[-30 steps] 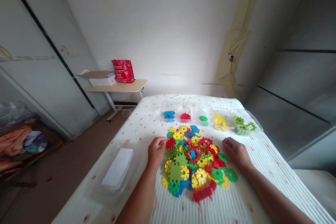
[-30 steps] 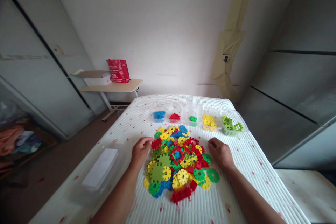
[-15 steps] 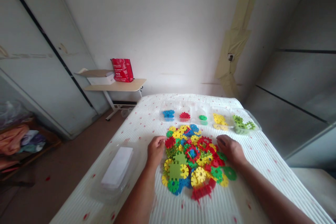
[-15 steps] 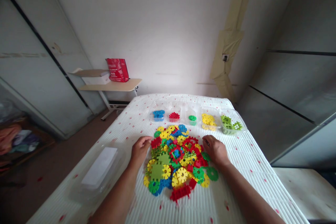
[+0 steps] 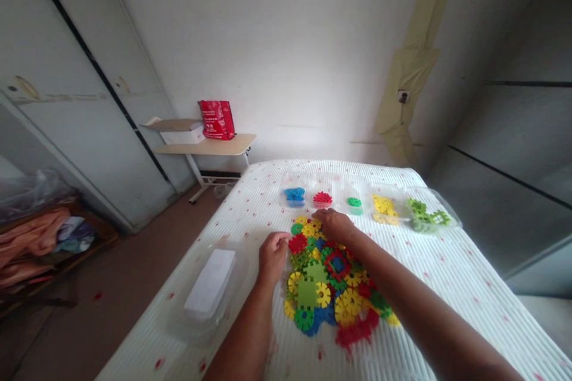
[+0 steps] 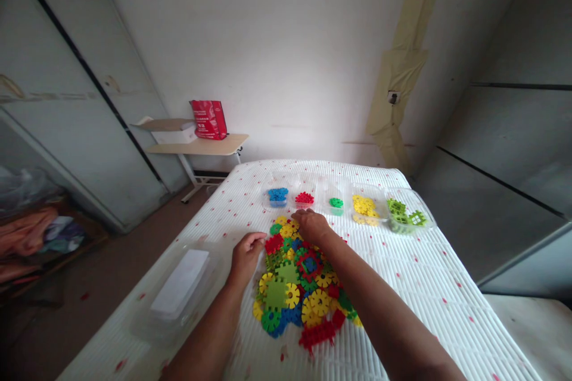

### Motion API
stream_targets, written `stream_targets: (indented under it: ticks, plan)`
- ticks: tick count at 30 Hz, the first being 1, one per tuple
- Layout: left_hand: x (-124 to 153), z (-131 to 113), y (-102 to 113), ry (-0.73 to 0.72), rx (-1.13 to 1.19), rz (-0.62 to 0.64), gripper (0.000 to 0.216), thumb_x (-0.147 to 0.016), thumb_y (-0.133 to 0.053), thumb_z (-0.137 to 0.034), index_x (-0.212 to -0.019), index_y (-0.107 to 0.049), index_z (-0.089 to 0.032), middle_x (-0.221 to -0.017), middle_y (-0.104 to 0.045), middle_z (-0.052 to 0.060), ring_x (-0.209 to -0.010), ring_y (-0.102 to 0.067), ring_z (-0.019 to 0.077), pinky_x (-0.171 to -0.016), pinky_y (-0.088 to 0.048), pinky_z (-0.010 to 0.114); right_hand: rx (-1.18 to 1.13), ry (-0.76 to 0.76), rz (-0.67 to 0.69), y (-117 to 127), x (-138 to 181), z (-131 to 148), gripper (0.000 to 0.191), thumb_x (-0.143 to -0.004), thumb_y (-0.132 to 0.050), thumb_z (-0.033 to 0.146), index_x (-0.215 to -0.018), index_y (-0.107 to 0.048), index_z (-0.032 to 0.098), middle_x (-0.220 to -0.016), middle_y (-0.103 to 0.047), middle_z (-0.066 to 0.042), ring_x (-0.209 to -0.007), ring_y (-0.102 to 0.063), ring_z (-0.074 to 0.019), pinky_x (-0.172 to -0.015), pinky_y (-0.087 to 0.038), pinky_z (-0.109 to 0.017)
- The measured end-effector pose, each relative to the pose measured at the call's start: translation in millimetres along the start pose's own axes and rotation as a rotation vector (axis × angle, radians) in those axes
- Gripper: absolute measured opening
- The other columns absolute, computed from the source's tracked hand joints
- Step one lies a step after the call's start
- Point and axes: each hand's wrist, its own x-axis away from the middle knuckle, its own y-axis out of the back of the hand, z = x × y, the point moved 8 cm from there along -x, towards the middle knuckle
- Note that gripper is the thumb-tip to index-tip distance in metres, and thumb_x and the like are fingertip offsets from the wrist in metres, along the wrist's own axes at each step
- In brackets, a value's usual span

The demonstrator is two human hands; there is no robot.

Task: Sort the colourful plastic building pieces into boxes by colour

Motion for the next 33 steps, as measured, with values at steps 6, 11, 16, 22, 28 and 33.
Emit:
stream_targets:
  ticks: [6, 11, 16, 22, 28, 33]
  plan:
    - [-1, 3, -1, -0.004, -0.015, 0.005, 0.019, -0.075, -0.049, -0.021, -0.082, -0.066, -0.018, -0.082, -0.068, 0.002, -0.078, -0.062, 0.0144, -0.075, -0.048, 0.026, 0.042, -0.019, 0.066, -11, -9, 1, 0.045, -0.078, -0.046, 0.016, -0.121, -0.053, 0.026, -0.116, -0.058, -0.009, -0.098, -0.059, -0.0227, -0.078, -0.047, -0.033]
    - [0, 4, -2, -0.008, -0.029, 0.016, 0.02, -0.076, -0.048, -0.02, -0.083, -0.066, -0.019, -0.084, -0.068, 0.002, -0.079, -0.062, 0.0141, -0.076, -0.047, 0.026, 0.056, -0.042, 0.119, -9, -7, -2, 0.039, -0.075, -0.051, 0.02, -0.114, -0.058, 0.021, -0.11, -0.056, -0.012, -0.087, -0.063, -0.021, -0.072, -0.047, -0.028]
    - [0, 3, -3, -0.012, -0.023, 0.02, 0.019, -0.076, -0.049, -0.021, -0.082, -0.066, -0.019, -0.083, -0.068, 0.002, -0.079, -0.062, 0.014, -0.075, -0.047, 0.026, 0.055, -0.05, 0.137, -9, -2, -7, 0.03, -0.073, -0.056, 0.026, -0.101, -0.06, 0.017, -0.105, -0.057, -0.011, -0.085, -0.062, -0.0214, -0.069, -0.046, -0.028]
    - [0, -2, -1, 0.007, -0.009, 0.011, 0.019, -0.074, -0.049, -0.021, -0.08, -0.066, -0.019, -0.082, -0.069, 0.002, -0.079, -0.062, 0.0142, -0.076, -0.047, 0.026, 0.04, -0.057, 0.126, -10, -1, -9, 0.04, -0.072, -0.056, 0.024, -0.112, -0.056, 0.019, -0.107, -0.056, -0.01, -0.091, -0.06, -0.0207, -0.071, -0.045, -0.027]
    - [0, -4, 1, 0.014, 0.002, 0.0, 0.019, -0.073, -0.049, -0.021, -0.079, -0.067, -0.018, -0.081, -0.069, 0.002, -0.077, -0.062, 0.0145, -0.076, -0.048, 0.026, 0.067, -0.039, 0.154, -11, -3, -9, 0.033, -0.069, -0.061, 0.029, -0.1, -0.063, 0.021, -0.106, -0.056, -0.009, -0.085, -0.062, -0.0196, -0.066, -0.045, -0.025]
    - [0, -2, 1, -0.01, -0.005, 0.004, 0.019, -0.074, -0.049, -0.02, -0.08, -0.067, -0.018, -0.082, -0.069, 0.003, -0.078, -0.062, 0.0144, -0.076, -0.048, 0.026, 0.147, -0.033, 0.111, 0, 6, 0, 0.031, -0.071, -0.059, 0.028, -0.101, -0.062, 0.018, -0.102, -0.06, -0.012, -0.086, -0.062, -0.0247, -0.066, -0.047, -0.031]
